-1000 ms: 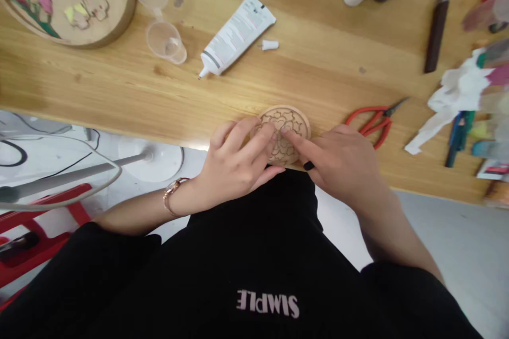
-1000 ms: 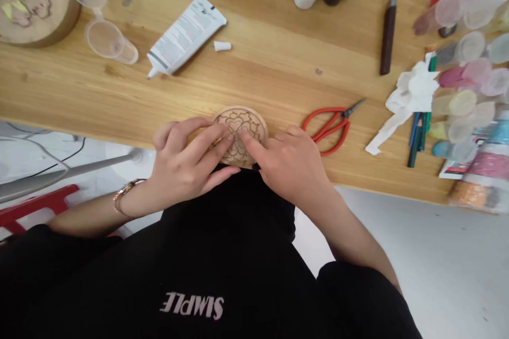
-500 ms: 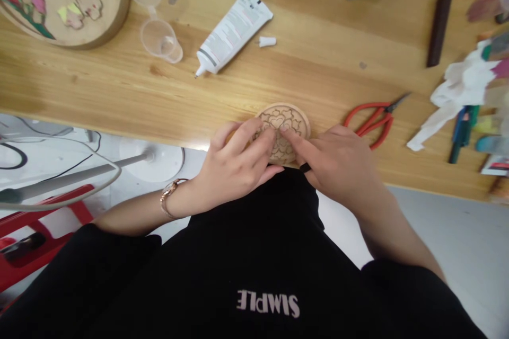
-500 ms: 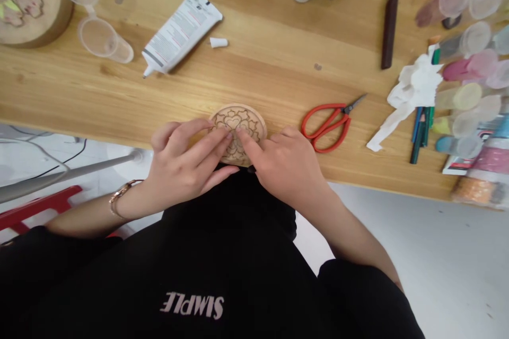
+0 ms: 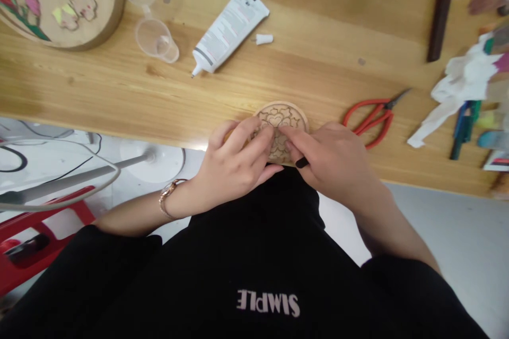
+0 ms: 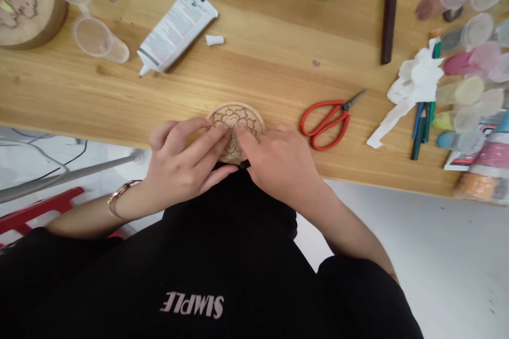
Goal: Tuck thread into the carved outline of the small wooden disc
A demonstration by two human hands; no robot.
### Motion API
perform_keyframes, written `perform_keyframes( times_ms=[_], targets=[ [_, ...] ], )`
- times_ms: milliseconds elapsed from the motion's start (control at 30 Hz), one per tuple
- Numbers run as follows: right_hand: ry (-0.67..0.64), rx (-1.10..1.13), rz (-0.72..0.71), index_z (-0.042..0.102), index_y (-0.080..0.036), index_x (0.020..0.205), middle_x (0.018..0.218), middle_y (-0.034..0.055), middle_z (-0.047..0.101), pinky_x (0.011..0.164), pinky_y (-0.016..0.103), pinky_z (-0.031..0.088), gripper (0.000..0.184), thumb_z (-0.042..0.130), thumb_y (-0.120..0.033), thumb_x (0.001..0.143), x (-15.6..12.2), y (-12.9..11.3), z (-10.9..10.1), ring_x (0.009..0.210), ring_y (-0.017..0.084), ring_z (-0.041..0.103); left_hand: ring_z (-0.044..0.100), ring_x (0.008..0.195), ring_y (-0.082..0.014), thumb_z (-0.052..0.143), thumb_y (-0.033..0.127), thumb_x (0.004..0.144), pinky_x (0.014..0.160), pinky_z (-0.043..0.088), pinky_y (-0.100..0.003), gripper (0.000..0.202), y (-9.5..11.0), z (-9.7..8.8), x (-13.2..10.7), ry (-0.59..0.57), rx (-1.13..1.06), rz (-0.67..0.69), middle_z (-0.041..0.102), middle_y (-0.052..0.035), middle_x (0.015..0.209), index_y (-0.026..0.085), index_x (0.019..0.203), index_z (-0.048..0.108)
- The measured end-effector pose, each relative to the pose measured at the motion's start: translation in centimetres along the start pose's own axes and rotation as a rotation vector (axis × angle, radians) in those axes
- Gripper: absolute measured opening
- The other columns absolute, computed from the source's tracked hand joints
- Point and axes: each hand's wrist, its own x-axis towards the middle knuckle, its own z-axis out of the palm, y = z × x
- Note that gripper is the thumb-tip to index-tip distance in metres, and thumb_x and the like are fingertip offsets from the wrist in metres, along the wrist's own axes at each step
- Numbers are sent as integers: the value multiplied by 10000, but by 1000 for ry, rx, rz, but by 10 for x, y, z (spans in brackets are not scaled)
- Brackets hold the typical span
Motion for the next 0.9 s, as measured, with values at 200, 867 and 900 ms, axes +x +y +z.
perform_keyframes(
  times_ms=[200,867,900],
  targets=[
    [601,430,342,673,-235,1130,911,50,705,731,332,522,406,322,-410,1024,7,-5,-9,813,183,664,612,1096,-284,549,412,962,880,429,-397,358,-1,1,-2,0,-51,-3,700,-98,1151,117,1110,689],
    [202,527,154,737,-272,923,969,2,769,811,343,589,120,634,-223,884,4,10,-3,888,171,722,610,1119,-267,534,425,965,917,443,-402,324,0,3,-3,-9,-42,-33,677,-81,1201,157,1033,702],
    [201,526,162,739,-278,916,976,1,769,815,349,589,122,634,-225,886,4,10,-2,892,174,723,610,1123,-267,536,422,965,922,443,-403,322,0,3,-3,-14,-52,-35,678,-80,1200,155,1031,703]
  ],
)
